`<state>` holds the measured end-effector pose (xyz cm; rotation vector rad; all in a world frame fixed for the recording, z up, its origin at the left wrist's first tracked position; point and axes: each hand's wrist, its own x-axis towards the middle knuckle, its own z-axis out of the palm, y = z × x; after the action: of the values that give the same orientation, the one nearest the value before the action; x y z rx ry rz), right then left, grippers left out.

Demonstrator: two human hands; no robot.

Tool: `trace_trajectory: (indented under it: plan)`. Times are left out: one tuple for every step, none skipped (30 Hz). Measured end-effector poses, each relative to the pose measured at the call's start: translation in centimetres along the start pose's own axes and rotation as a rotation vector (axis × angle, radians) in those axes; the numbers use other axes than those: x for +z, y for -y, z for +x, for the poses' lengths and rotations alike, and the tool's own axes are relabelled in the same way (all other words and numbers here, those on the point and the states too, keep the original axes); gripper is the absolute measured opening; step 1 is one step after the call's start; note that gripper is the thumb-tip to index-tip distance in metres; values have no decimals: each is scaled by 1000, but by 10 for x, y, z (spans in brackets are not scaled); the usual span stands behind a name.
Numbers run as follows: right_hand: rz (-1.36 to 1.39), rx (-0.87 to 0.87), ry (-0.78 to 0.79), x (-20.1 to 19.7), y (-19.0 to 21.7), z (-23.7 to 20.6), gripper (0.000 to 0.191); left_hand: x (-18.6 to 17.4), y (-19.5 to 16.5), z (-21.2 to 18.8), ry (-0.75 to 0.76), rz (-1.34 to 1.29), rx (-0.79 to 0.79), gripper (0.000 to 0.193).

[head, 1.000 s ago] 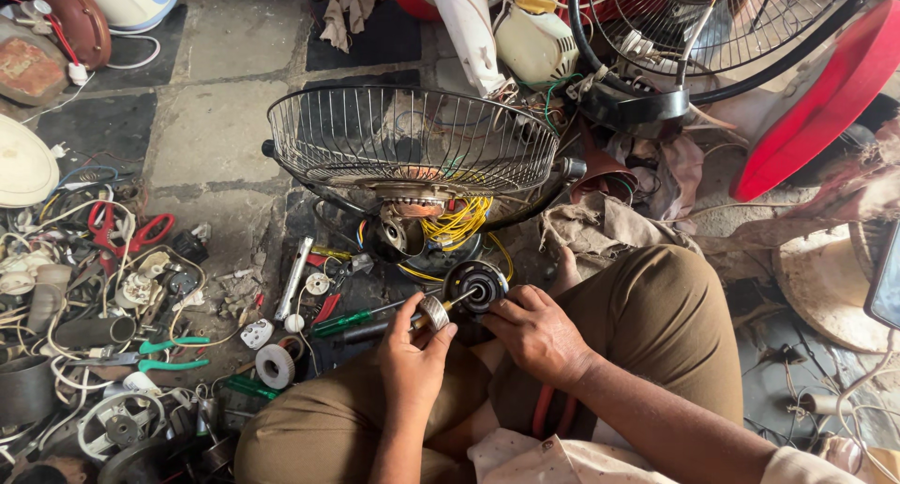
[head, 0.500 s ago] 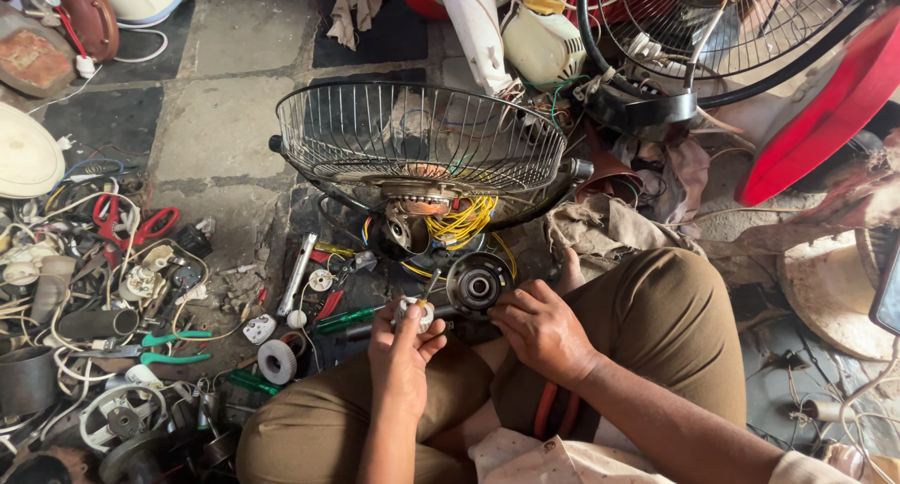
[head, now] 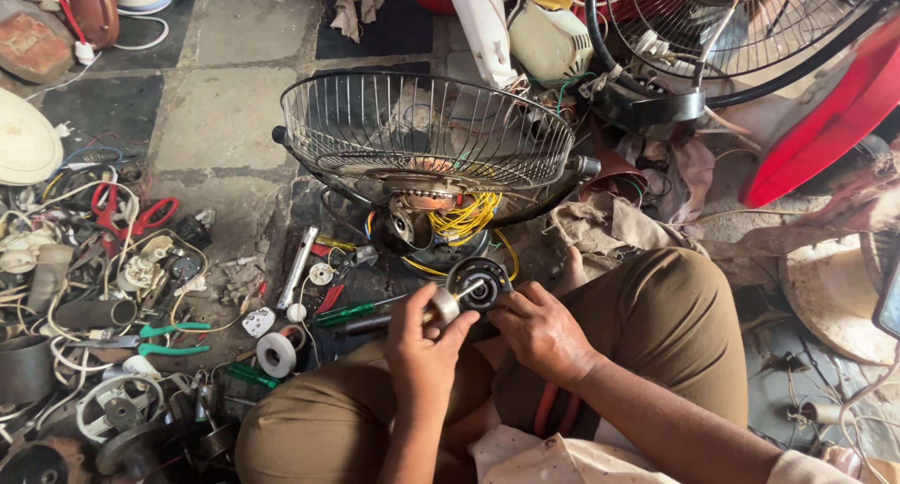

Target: The person sits on the floor of a cluttered fan repair workshop and reassembles an electric fan. They fit a rotor and bearing components onto the motor shaft, attach the motor housing to the fan guard, and press the rear cover into place by hand.

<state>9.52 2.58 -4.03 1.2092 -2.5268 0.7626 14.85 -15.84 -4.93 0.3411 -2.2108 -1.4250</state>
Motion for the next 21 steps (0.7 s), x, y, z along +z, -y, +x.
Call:
trace_trajectory:
  plan:
    - [-11, -9, -3, 0, 1, 0, 25, -2, -6, 2, 12, 64, 88, 57]
    - [-21, -18, -5, 1, 2, 0, 25, -5, -11, 3, 25, 128, 174, 57]
    - [-23, -23, -5, 1, 2, -1, 25, -6, -16, 4, 44, 165, 192, 57]
    - [-28, -29, -7, 1, 2, -1, 25, -7, -19, 6, 64, 201, 213, 58]
    - [-33, -32, -7, 0, 1, -1, 25, -7, -22, 8, 85, 235, 232, 58]
    - [-29, -32, -1, 0, 1, -1, 25, -7, -25, 8, 95, 250, 244, 57]
    - [-25, -31, 4, -1, 0, -1, 24, -7, -26, 7, 105, 264, 257, 56]
    - [-20, -32, 7, -1, -1, -1, 24, -8, -27, 7, 115, 280, 271, 55]
    - [-21, -32, 11, -1, -1, -2, 24, -7, -27, 6, 126, 288, 266, 55]
    - [-23, -33, 15, -1, -2, -2, 24, -7, -27, 5, 138, 296, 261, 54]
    - [-25, -34, 18, -1, -2, -2, 24, -7, -27, 3, 148, 303, 257, 54]
    - [-22, -31, 14, -2, -2, -2, 24, -6, -27, 2, 144, 316, 270, 54]
    - [-18, -27, 10, -2, -2, -2, 23, -5, -26, 1, 140, 329, 282, 54]
    - [-15, -23, 7, -2, -2, -2, 22, -4, -26, 0, 135, 341, 294, 55]
    - [-15, -21, 12, -3, -2, -2, 23, -4, -25, 0, 144, 346, 287, 55]
    - [-14, -19, 16, -3, -2, -2, 23, -4, -25, 0, 153, 352, 280, 54]
    - [-13, -18, 20, -4, -1, -1, 24, -4, -26, 0, 161, 359, 273, 54]
    - [-24, -31, 22, -4, -1, -1, 25, -4, -26, 0, 182, 366, 274, 54]
    - [-36, -45, 24, -4, -1, -1, 26, -5, -27, 1, 204, 372, 275, 54]
    - [-49, -58, 25, -4, -1, -1, 27, -5, -28, 1, 225, 378, 277, 53]
    - [-62, -80, 25, -4, -1, -2, 27, -6, -29, 2, 236, 411, 312, 54]
